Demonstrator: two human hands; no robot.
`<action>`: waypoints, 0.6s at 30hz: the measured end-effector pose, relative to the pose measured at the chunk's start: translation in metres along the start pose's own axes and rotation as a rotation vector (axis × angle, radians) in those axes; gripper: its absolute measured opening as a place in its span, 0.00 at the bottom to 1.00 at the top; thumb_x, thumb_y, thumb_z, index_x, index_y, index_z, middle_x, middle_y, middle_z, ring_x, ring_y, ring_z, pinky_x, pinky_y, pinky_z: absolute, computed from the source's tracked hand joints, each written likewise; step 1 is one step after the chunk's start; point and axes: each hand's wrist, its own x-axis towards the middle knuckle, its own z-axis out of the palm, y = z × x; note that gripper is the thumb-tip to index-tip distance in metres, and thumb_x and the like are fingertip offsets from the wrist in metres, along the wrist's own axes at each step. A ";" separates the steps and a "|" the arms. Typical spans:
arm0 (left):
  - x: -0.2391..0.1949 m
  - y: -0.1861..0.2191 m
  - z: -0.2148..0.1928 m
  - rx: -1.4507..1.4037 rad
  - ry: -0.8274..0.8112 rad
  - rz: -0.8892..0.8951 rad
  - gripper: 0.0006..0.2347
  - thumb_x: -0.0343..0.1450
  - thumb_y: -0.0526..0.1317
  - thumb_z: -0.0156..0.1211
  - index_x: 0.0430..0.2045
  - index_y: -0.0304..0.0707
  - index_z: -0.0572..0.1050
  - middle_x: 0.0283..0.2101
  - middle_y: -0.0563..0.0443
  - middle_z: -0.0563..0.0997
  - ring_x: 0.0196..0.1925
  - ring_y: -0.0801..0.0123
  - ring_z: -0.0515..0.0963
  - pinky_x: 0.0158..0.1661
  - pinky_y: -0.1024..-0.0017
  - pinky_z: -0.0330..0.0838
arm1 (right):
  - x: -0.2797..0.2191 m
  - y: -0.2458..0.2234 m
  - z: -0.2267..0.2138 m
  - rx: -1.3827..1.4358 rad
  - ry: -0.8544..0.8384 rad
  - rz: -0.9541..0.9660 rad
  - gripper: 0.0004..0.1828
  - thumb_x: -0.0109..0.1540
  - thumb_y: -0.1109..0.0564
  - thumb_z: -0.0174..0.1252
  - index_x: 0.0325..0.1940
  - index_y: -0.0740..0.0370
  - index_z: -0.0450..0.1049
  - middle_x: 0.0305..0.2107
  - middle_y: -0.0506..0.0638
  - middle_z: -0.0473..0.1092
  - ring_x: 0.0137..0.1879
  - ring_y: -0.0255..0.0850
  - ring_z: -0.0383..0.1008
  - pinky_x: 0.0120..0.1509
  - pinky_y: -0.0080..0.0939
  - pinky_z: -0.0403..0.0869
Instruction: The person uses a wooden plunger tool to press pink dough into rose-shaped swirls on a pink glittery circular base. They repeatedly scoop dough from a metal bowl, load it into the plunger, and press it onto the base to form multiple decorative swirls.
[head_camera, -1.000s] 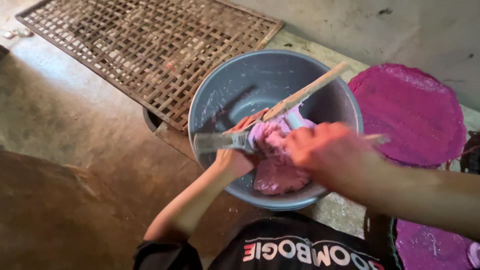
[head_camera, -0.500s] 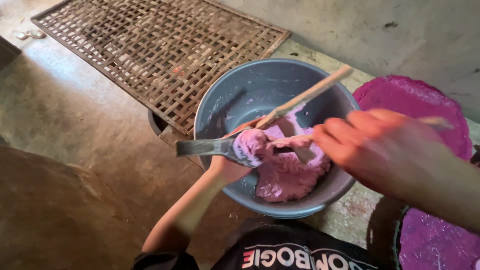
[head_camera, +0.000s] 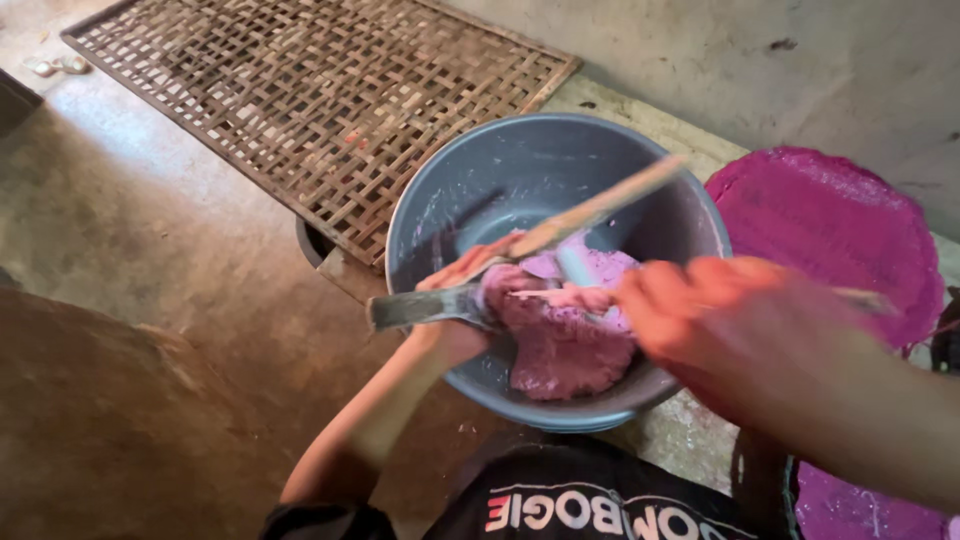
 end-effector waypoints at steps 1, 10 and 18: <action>-0.005 0.001 0.004 0.328 -0.022 0.138 0.21 0.63 0.43 0.62 0.52 0.42 0.77 0.61 0.45 0.76 0.57 0.58 0.79 0.54 0.68 0.75 | 0.009 -0.008 0.008 -0.046 -0.032 -0.031 0.09 0.53 0.59 0.58 0.38 0.58 0.72 0.24 0.47 0.67 0.28 0.40 0.74 0.26 0.40 0.71; -0.003 -0.011 0.008 -0.192 0.081 -0.054 0.12 0.75 0.36 0.59 0.53 0.40 0.77 0.48 0.43 0.81 0.45 0.62 0.81 0.48 0.71 0.77 | 0.004 -0.028 0.020 0.069 -0.027 0.066 0.12 0.55 0.59 0.59 0.42 0.58 0.73 0.28 0.49 0.71 0.30 0.41 0.77 0.29 0.41 0.75; 0.018 0.010 0.005 0.948 0.500 0.515 0.19 0.66 0.41 0.68 0.50 0.43 0.72 0.58 0.43 0.76 0.52 0.55 0.80 0.49 0.68 0.76 | 0.033 -0.045 0.092 1.040 0.544 0.331 0.24 0.63 0.65 0.53 0.65 0.64 0.71 0.45 0.61 0.77 0.49 0.47 0.80 0.53 0.43 0.77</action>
